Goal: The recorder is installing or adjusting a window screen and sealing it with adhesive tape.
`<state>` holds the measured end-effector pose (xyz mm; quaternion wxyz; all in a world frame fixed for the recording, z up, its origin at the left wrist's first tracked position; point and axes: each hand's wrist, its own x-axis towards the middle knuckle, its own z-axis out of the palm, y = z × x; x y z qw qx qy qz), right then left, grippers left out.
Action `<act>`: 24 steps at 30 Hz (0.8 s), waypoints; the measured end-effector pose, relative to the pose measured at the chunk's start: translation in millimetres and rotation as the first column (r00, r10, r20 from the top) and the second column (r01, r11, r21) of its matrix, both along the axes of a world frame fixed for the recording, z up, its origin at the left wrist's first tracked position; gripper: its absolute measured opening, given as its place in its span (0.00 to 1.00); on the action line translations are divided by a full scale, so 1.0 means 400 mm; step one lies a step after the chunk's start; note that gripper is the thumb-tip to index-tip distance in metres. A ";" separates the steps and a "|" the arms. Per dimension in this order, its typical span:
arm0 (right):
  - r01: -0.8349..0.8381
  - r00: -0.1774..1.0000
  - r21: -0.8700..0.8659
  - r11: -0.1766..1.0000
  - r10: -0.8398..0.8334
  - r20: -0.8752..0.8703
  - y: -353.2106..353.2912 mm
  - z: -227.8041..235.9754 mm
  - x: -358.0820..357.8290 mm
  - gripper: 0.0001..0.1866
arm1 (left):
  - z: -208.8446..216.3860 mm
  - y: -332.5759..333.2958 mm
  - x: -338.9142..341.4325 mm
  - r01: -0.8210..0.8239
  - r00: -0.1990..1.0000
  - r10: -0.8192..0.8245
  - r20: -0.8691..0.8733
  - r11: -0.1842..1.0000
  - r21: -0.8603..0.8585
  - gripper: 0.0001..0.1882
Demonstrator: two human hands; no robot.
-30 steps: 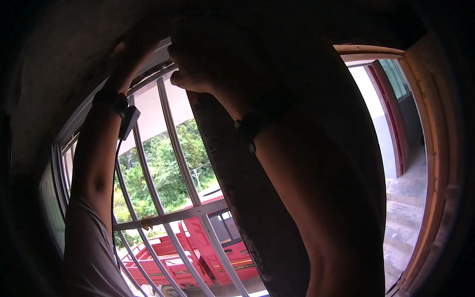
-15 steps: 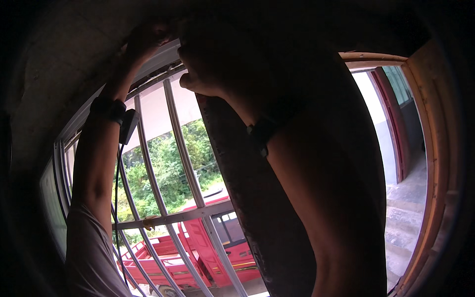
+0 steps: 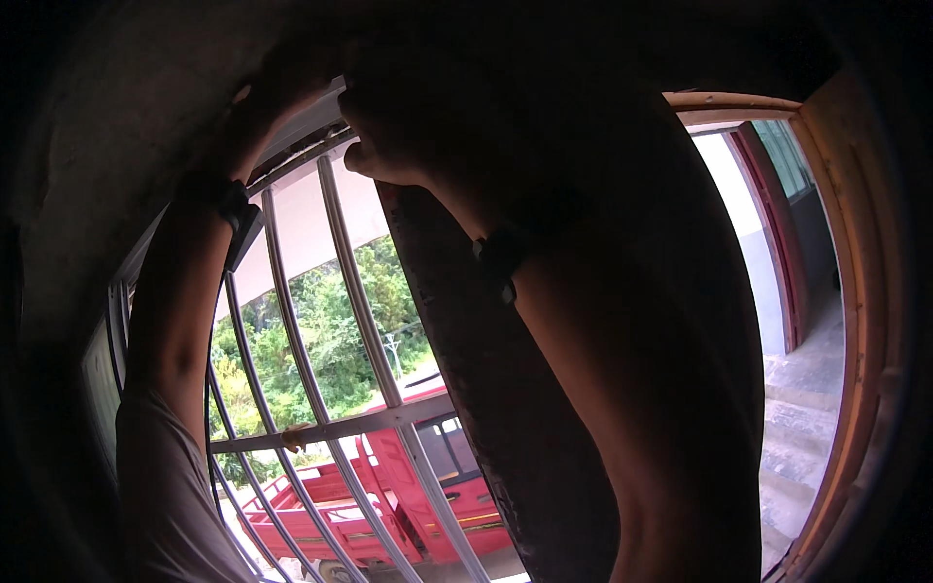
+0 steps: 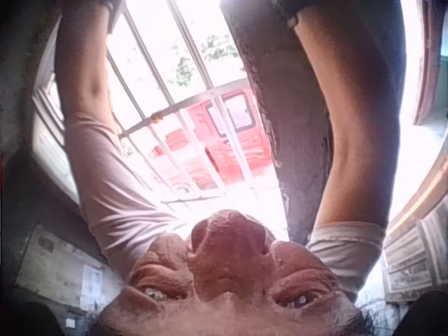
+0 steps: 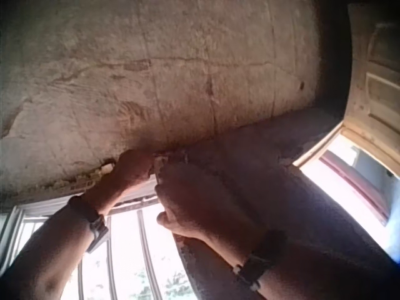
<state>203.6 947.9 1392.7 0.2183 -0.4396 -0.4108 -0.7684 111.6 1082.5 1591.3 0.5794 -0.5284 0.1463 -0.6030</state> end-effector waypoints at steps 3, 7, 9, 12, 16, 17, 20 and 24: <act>-0.094 0.991 -0.041 0.995 0.098 0.091 0.070 0.044 -0.027 0.17 | -0.034 0.041 -0.092 -0.114 0.985 0.122 0.118 0.991 -0.071 0.14; -0.104 0.993 -0.005 0.995 0.104 0.052 0.036 0.017 0.000 0.17 | -0.030 0.005 -0.031 -0.081 0.987 0.100 0.127 0.985 -0.151 0.14; -0.178 0.981 -0.050 0.983 0.181 0.070 0.080 0.040 -0.010 0.17 | -0.006 0.064 -0.064 -0.037 0.986 0.055 0.156 0.993 -0.116 0.14; -0.238 0.971 -0.076 0.968 0.238 -0.005 0.088 0.053 0.009 0.17 | 0.000 0.059 -0.073 0.180 0.982 -0.186 -0.016 0.967 -0.182 0.18; -0.256 0.967 -0.079 0.964 0.254 -0.032 0.085 0.050 0.028 0.22 | -0.002 0.056 -0.092 0.066 0.998 -0.064 0.021 0.985 -0.161 0.18; -0.255 0.967 -0.077 0.964 0.256 -0.008 0.085 0.053 0.021 0.21 | -0.005 0.065 -0.104 0.133 0.991 -0.132 0.030 0.991 -0.018 0.17; -0.227 0.970 -0.041 0.973 0.229 0.080 0.075 0.045 0.009 0.18 | -0.027 0.079 -0.107 0.262 0.934 -0.290 -0.208 0.953 -0.153 0.16; -0.196 0.967 0.048 0.979 0.185 0.173 0.055 0.026 -0.009 0.15 | 0.003 0.064 -0.112 0.097 0.972 -0.169 -0.165 0.923 -0.373 0.15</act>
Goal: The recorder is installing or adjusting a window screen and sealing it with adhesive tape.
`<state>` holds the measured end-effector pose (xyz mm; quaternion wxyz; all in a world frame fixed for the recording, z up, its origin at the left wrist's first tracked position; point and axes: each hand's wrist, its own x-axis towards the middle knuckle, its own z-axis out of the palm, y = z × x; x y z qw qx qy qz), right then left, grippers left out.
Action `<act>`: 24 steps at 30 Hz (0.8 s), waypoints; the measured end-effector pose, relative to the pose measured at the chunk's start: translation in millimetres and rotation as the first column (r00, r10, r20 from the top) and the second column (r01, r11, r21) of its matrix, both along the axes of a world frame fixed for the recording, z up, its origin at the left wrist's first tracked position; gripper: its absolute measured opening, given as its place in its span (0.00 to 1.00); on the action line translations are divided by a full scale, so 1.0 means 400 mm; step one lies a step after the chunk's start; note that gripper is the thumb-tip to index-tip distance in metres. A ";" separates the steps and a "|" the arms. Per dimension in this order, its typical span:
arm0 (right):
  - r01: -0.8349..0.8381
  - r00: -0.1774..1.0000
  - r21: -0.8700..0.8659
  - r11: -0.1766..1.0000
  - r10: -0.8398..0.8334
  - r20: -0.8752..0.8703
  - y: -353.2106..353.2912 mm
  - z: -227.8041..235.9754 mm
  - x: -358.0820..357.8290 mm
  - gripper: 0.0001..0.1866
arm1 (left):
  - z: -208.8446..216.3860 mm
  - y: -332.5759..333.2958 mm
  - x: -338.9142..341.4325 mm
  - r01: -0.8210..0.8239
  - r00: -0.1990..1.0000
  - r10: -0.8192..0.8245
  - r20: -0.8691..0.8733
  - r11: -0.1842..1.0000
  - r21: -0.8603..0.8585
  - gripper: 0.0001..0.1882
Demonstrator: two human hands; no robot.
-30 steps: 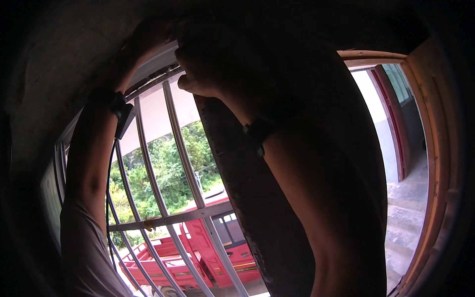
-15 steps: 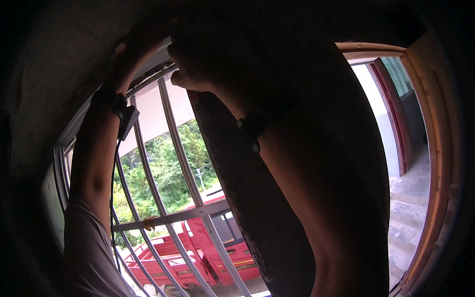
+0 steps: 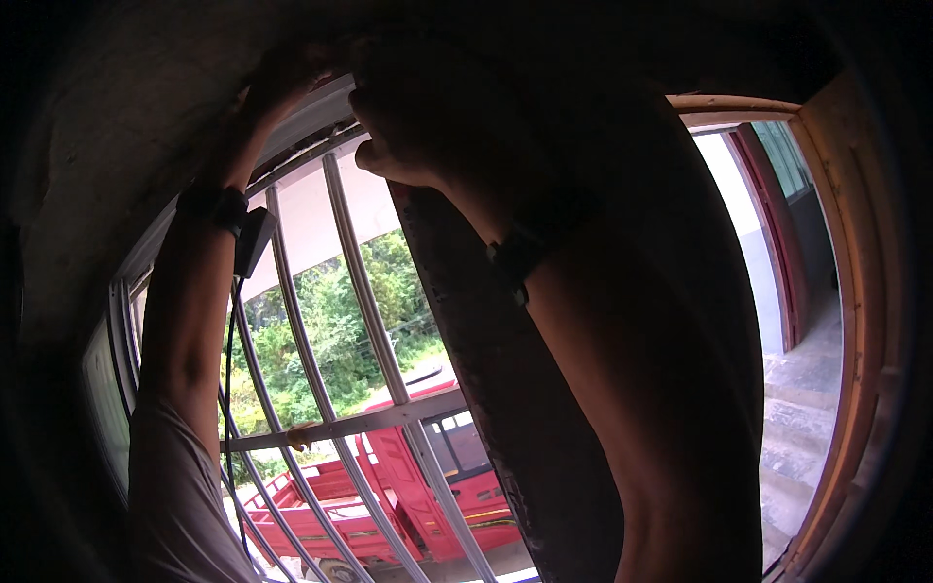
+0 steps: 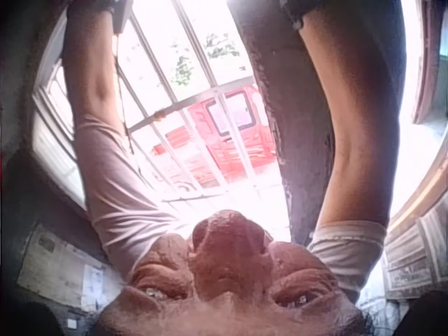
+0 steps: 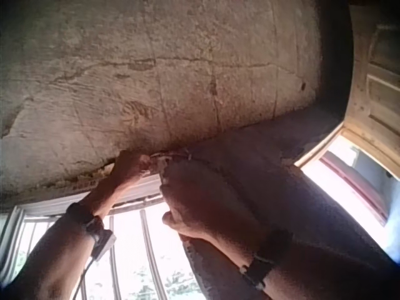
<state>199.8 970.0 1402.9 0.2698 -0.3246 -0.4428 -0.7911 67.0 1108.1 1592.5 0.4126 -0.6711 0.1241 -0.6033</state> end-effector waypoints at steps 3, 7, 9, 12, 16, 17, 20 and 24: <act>-0.017 0.997 0.071 0.997 0.012 0.079 0.029 0.000 -0.028 0.14 | 0.025 0.027 -0.019 0.006 1.000 -0.004 0.023 0.994 -0.109 0.14; 0.028 0.999 0.082 0.996 -0.030 0.019 -0.012 -0.021 -0.001 0.14 | -0.018 -0.058 0.038 -0.174 0.974 0.162 0.158 0.982 0.066 0.13; 0.028 1.000 0.065 0.997 -0.027 -0.010 -0.022 -0.026 0.010 0.14 | -0.053 -0.098 0.063 -0.248 0.938 0.228 0.261 0.967 0.049 0.16; -0.039 0.999 0.003 0.999 0.039 0.022 0.035 0.005 -0.023 0.14 | -0.055 -0.044 0.004 -0.381 0.840 0.366 0.400 0.924 -0.045 0.20; 0.006 1.000 0.017 1.000 -0.006 -0.021 -0.009 -0.019 -0.016 0.14 | -0.031 -0.041 0.065 -0.287 0.898 0.173 0.405 0.927 0.241 0.15; 0.004 1.000 0.014 1.000 -0.004 -0.021 -0.008 -0.019 -0.015 0.14 | -0.028 -0.028 0.074 -0.119 0.914 -0.049 0.402 0.917 0.381 0.13; -0.003 1.000 0.007 1.000 0.003 -0.027 -0.012 -0.021 -0.019 0.14 | 0.001 -0.020 0.073 -0.271 0.876 0.059 0.480 0.882 0.386 0.11; 0.015 0.999 0.004 1.000 -0.015 -0.052 -0.025 -0.021 -0.004 0.14 | -0.029 -0.059 0.095 -0.455 0.821 0.379 0.428 0.886 0.086 0.11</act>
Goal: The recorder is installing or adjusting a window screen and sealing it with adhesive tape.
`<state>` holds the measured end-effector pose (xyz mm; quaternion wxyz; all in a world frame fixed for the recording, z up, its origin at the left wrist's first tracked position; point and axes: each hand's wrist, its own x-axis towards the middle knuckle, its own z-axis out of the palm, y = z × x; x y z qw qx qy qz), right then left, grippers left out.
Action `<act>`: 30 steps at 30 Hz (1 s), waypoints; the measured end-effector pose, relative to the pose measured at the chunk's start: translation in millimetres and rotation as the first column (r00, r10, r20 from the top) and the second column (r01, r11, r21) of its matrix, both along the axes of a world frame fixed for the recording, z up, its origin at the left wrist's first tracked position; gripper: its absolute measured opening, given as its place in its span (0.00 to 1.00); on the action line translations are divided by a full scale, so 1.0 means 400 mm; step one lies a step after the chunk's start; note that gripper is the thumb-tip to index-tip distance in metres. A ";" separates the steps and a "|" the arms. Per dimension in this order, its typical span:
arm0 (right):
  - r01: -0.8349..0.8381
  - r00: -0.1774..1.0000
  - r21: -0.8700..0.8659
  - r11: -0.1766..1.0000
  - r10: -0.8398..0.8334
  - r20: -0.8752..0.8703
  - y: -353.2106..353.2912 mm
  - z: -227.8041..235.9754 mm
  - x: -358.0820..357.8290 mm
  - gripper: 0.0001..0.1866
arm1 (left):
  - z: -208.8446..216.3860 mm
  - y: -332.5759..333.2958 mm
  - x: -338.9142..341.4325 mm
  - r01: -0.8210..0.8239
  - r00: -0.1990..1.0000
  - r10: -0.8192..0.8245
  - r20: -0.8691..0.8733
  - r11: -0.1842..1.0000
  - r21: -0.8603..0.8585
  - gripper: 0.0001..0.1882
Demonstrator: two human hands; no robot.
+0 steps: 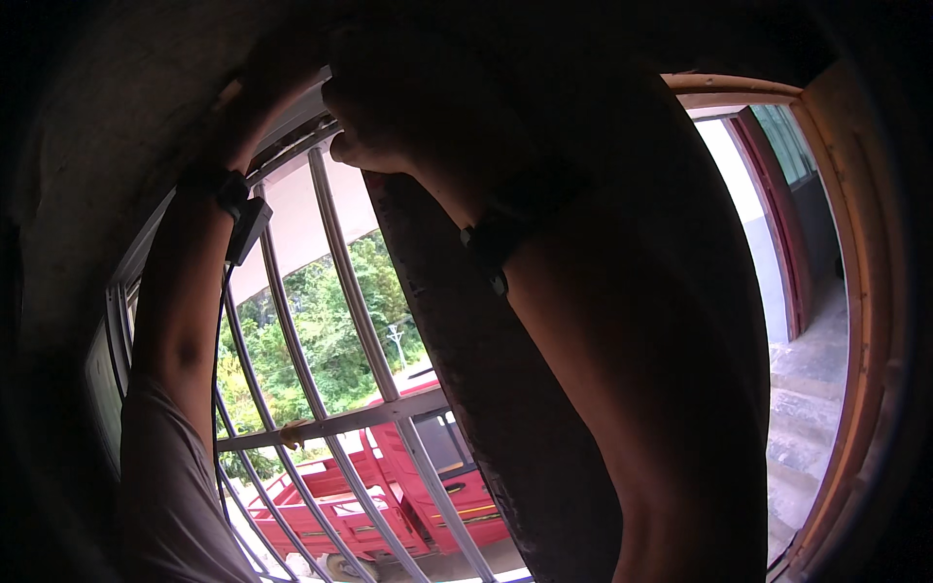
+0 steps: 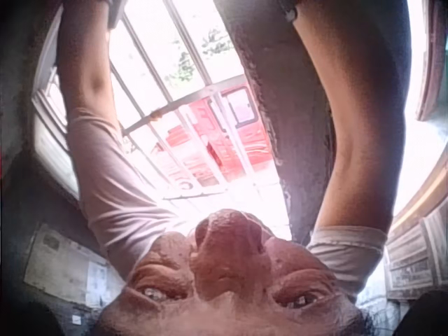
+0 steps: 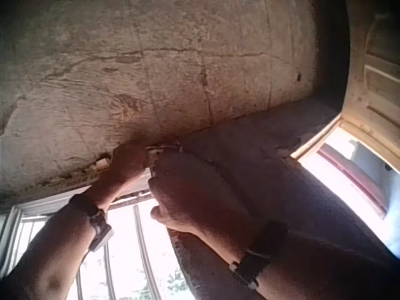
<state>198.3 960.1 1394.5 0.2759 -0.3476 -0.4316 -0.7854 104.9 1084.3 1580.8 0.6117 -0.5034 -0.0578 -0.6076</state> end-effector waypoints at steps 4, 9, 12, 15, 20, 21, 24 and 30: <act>-0.040 0.999 -0.040 0.998 0.041 0.035 0.031 0.019 -0.038 0.14 | 0.079 0.119 -0.094 0.178 0.983 -0.152 -0.105 0.932 0.317 0.11; 0.017 0.999 -0.021 1.000 -0.018 -0.033 -0.019 0.001 -0.010 0.14 | 0.034 0.046 -0.052 0.394 0.889 -0.385 -0.249 0.919 -0.017 0.13; -0.008 1.000 -0.039 0.999 0.008 -0.015 0.007 0.014 -0.019 0.14 | 0.010 0.054 -0.094 0.287 0.946 -0.278 -0.166 0.957 0.030 0.13; -0.018 1.000 -0.056 0.998 0.019 0.006 0.026 0.028 -0.036 0.13 | 0.016 0.076 -0.124 0.346 0.890 -0.392 -0.234 0.914 -0.214 0.13; 0.006 1.000 -0.042 0.999 -0.006 -0.010 0.001 0.011 -0.032 0.13 | 0.083 0.065 -0.101 0.260 0.908 -0.330 -0.260 0.928 -0.268 0.14; 0.017 1.000 -0.033 0.999 -0.017 -0.014 -0.007 0.004 -0.032 0.13 | 0.084 0.059 -0.086 0.269 0.901 -0.340 -0.270 0.926 -0.266 0.14; 0.011 1.000 -0.038 0.999 -0.012 -0.024 -0.002 0.002 -0.017 0.13 | 0.059 0.039 -0.073 0.205 0.962 -0.203 -0.184 0.979 -0.006 0.14; 0.023 1.000 -0.041 0.999 -0.023 -0.014 -0.010 -0.008 -0.033 0.13 | 0.022 0.044 -0.034 0.185 0.981 -0.173 -0.089 0.972 0.148 0.16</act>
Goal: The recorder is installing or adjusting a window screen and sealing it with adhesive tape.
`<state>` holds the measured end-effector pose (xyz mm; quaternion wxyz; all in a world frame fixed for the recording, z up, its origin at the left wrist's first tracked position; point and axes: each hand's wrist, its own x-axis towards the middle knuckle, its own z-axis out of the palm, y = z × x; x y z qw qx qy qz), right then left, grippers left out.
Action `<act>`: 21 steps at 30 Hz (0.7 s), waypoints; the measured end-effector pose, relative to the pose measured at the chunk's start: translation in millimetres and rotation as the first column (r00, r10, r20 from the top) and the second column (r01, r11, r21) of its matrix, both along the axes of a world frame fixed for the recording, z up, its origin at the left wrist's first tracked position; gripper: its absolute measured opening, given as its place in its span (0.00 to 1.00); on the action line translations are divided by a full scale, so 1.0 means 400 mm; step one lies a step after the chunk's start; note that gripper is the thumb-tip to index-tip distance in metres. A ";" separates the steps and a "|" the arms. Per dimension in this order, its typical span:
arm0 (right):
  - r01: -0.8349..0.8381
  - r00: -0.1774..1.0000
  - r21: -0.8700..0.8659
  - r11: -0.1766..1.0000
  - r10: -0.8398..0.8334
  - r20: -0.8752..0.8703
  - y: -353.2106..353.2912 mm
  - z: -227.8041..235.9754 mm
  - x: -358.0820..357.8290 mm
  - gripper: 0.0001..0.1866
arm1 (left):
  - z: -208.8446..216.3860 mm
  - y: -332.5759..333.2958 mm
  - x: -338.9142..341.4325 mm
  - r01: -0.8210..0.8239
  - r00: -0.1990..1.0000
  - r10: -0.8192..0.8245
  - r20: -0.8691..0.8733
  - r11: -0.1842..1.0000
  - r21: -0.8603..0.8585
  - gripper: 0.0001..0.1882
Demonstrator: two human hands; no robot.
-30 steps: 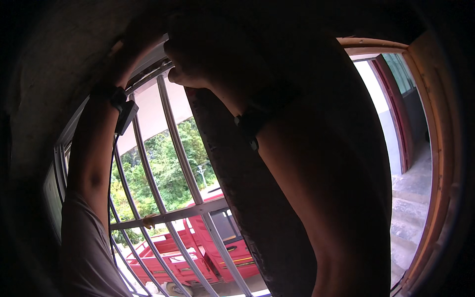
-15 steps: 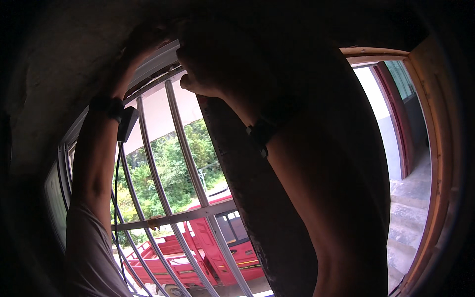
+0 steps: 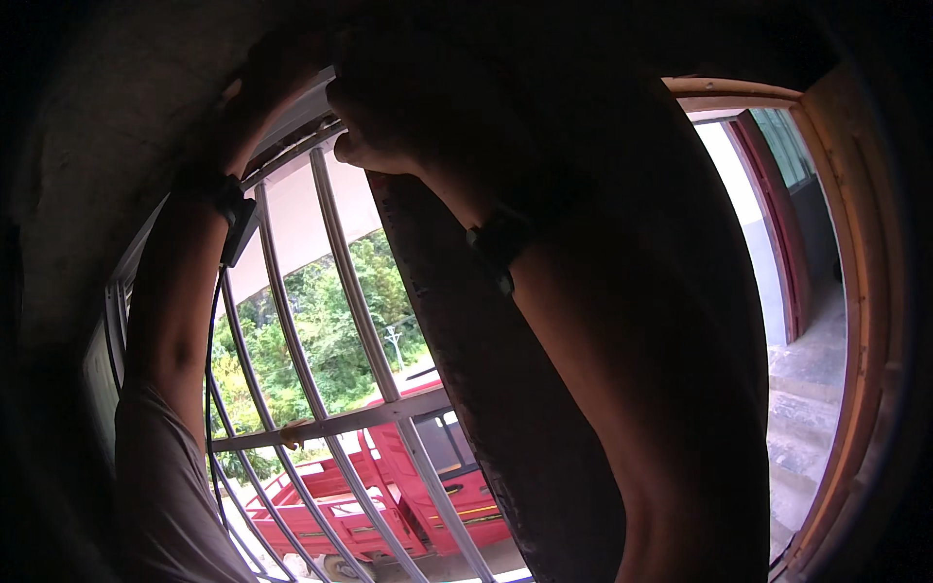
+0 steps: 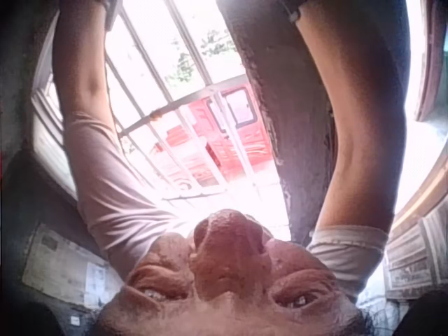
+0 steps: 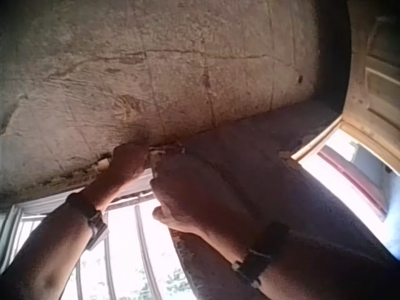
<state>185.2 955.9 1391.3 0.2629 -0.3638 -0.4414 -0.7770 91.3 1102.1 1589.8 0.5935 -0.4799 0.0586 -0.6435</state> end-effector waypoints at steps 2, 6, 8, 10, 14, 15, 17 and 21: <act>0.015 1.000 -0.001 1.000 -0.015 -0.007 -0.021 -0.015 -0.005 0.13 | -0.015 -0.007 0.015 0.043 0.998 -0.045 0.032 0.997 0.070 0.10; 0.051 0.998 -0.019 0.999 -0.051 0.025 -0.080 -0.042 -0.046 0.13 | -0.001 0.004 0.002 -0.036 0.990 0.031 0.139 0.999 0.033 0.10; 0.081 0.997 -0.038 0.996 -0.081 0.015 -0.094 -0.055 -0.048 0.13 | 0.004 0.009 0.024 0.058 0.987 -0.072 0.144 0.993 0.100 0.10; 0.099 0.995 -0.039 0.994 -0.099 0.013 -0.079 -0.046 -0.041 0.13 | 0.009 0.013 0.024 0.071 0.990 -0.082 0.119 0.993 0.096 0.11; 0.035 0.999 0.104 0.994 -0.033 -0.018 0.014 -0.002 -0.022 0.14 | 0.029 0.023 -0.007 0.105 0.993 -0.108 0.036 0.992 0.074 0.18; 0.025 1.000 0.109 0.994 -0.023 -0.022 0.022 0.002 -0.016 0.14 | 0.029 0.031 -0.011 0.103 0.994 -0.107 0.039 0.992 0.075 0.18; 0.009 1.000 0.112 0.994 -0.006 -0.022 0.032 0.009 -0.009 0.14 | 0.020 0.046 -0.017 0.267 0.961 -0.245 -0.131 0.945 0.191 0.18; -0.007 1.000 0.111 0.994 0.009 -0.018 0.039 0.018 -0.005 0.14 | 0.016 0.048 -0.054 0.165 0.981 -0.160 -0.110 0.986 0.038 0.17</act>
